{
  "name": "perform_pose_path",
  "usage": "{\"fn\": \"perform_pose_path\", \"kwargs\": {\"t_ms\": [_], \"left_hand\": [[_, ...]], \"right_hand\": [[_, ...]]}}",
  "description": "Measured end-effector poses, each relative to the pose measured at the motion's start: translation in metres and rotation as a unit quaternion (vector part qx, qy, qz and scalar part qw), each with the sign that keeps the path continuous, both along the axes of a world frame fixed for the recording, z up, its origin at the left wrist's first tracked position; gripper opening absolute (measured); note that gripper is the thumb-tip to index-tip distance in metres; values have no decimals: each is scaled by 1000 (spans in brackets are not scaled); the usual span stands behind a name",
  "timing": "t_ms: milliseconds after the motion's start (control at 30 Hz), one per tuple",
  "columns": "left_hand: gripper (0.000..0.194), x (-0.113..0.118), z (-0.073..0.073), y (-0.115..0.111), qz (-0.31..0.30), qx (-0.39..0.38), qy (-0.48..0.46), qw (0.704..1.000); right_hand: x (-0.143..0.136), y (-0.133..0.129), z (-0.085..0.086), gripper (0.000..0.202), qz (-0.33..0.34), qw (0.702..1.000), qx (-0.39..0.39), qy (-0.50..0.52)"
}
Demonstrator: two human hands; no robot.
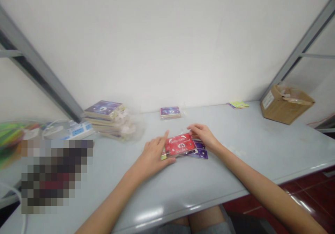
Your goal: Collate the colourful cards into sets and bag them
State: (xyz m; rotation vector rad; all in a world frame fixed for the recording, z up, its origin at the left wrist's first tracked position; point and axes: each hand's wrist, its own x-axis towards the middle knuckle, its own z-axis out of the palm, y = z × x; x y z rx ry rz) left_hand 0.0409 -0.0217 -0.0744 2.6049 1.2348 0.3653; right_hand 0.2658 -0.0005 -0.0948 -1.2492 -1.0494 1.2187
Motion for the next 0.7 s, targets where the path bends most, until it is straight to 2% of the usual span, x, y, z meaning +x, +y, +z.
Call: {"fn": "perform_pose_path", "kwargs": {"t_ms": [133, 200, 267, 367, 500, 600, 700], "left_hand": [[95, 0, 0, 2, 0, -24, 8, 1000], [97, 0, 0, 2, -6, -33, 12, 999], [93, 0, 0, 3, -12, -34, 15, 999], [87, 0, 1, 4, -12, -25, 15, 1000], [88, -1, 1, 4, -14, -19, 9, 1000], [86, -2, 1, 3, -24, -21, -3, 999], [83, -4, 1, 3, -25, -22, -9, 999]], "right_hand": [[-9, -9, 5, 30, 131, 990, 48, -33], [-13, -14, 6, 31, 222, 970, 75, -56], [-13, -15, 8, 31, 281, 953, 89, -73], [-3, -12, 13, 35, 261, 954, 93, -117], [22, -4, 20, 31, 160, 950, 109, -246], [39, 0, 22, 27, 148, 912, 102, -368], [46, -1, 21, 35, 218, 856, 85, -461]]}}
